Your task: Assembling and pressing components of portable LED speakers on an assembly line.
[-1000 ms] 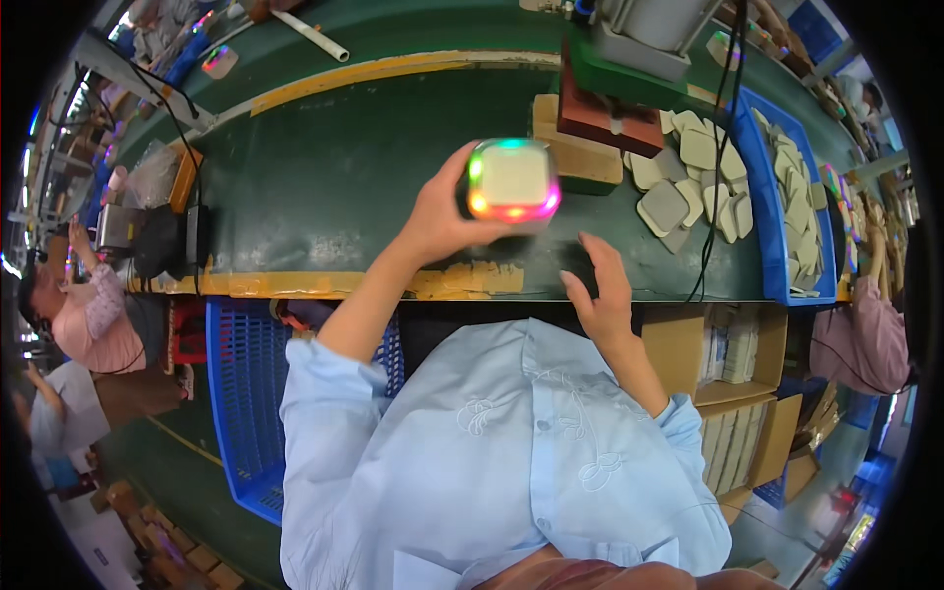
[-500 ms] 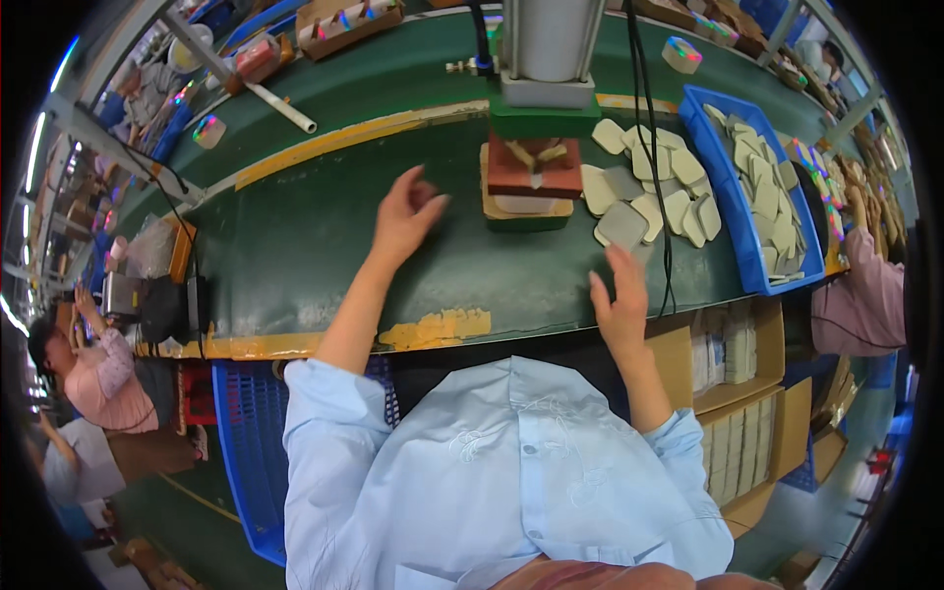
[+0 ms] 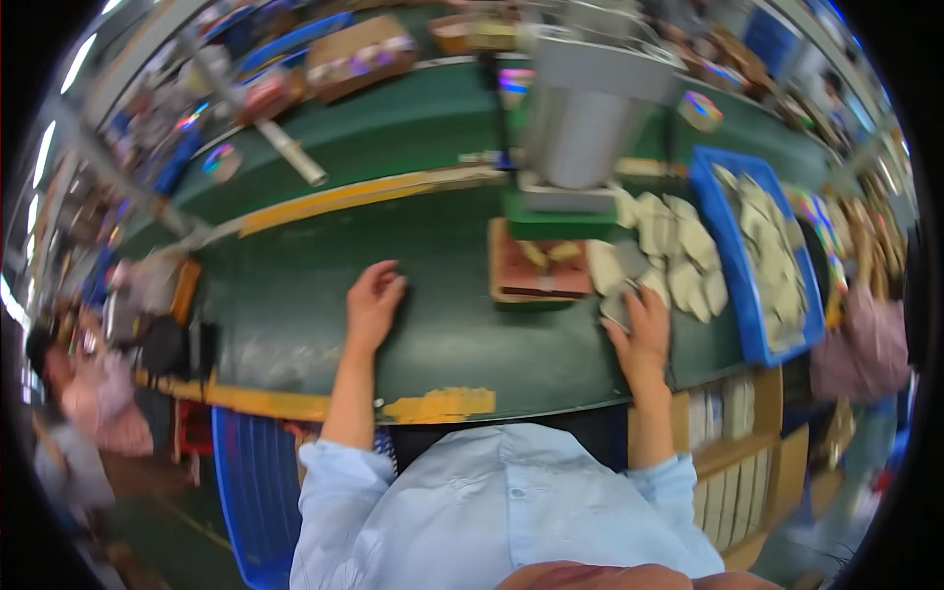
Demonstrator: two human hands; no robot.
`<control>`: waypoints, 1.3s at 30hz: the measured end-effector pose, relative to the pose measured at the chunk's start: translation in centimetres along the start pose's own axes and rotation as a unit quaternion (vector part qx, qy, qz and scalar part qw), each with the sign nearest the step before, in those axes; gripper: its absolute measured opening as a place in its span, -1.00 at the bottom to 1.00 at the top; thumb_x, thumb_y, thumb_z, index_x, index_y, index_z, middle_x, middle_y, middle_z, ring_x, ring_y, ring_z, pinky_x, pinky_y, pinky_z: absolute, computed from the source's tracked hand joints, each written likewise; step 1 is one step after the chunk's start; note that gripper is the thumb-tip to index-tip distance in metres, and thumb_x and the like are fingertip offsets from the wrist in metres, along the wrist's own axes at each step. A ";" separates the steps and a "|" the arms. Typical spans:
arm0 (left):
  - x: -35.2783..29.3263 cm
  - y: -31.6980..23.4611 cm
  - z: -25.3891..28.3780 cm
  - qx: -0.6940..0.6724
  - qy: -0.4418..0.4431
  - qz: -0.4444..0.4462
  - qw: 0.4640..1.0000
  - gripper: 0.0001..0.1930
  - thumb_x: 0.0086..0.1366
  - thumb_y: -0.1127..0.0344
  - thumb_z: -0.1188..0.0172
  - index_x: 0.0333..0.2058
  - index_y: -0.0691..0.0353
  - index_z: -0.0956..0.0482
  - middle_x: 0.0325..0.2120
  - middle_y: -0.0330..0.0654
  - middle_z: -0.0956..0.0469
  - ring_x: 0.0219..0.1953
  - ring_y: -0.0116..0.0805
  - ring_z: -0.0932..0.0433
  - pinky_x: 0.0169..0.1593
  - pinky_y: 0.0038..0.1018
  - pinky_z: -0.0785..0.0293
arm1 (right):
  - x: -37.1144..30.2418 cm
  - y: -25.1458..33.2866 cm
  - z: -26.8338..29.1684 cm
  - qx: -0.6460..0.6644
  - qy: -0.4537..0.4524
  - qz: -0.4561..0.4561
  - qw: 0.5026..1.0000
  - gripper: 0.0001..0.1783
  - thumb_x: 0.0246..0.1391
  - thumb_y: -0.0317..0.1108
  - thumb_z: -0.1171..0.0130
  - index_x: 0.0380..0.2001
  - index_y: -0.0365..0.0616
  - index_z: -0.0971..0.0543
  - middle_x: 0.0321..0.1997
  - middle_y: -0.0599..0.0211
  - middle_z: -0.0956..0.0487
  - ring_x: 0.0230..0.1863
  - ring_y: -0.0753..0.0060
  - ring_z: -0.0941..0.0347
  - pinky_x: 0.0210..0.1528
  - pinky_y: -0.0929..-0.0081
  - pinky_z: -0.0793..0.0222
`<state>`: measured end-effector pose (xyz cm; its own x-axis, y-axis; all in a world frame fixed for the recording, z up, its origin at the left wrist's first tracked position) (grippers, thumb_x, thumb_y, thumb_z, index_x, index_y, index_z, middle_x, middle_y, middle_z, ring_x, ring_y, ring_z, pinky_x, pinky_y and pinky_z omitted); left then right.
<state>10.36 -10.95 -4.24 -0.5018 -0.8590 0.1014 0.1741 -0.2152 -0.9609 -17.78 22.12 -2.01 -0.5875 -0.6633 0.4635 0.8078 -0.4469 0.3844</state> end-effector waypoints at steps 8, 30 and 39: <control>-0.6 -1.4 -1.6 0.001 0.013 -0.021 1.000 -0.65 0.25 0.35 -0.31 -0.01 0.28 -0.56 -0.36 -0.30 -0.57 -0.34 -0.56 -0.51 -0.18 -0.59 -0.49 | -1.9 -2.3 0.4 -0.012 -0.018 0.077 0.997 -0.58 0.04 -0.54 -0.25 0.03 -0.28 -0.54 0.25 -0.06 -0.46 0.32 -0.10 -0.32 0.36 0.12 -0.20; 0.4 -10.7 -11.1 0.105 0.178 -0.306 0.929 0.06 -0.06 0.09 -0.55 0.35 0.31 -0.14 0.22 0.04 -0.37 0.24 -0.16 -0.39 0.27 -0.28 -0.35 | -4.4 7.7 -3.0 0.103 0.030 0.096 0.990 -0.49 0.01 -0.40 -0.32 0.07 -0.25 -0.50 0.17 -0.06 -0.47 0.19 -0.17 -0.37 0.22 0.09 -0.31; -1.9 -11.4 -8.2 0.016 0.161 -0.224 0.961 0.06 -0.22 0.00 -0.60 0.23 0.33 -0.29 0.07 0.07 -0.47 0.14 -0.05 -0.46 0.22 -0.24 -0.37 | -6.2 7.3 -3.4 0.113 0.083 0.170 0.975 -0.47 0.04 -0.36 -0.32 0.10 -0.26 -0.48 0.26 -0.19 -0.39 0.25 -0.29 -0.30 0.30 -0.02 -0.21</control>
<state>2.38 -3.11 4.39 -0.7682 -0.4892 0.4129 -0.0966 -0.5490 -0.8302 -8.08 21.00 -4.80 -0.2560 -0.8464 0.4670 0.9124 -0.0520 0.4060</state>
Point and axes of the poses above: each hand's wrist, its own x-axis towards the middle knuckle, its own z-axis out of the back of the hand, y = z × x, the point moved 2 cm from there along x, towards the middle knuckle
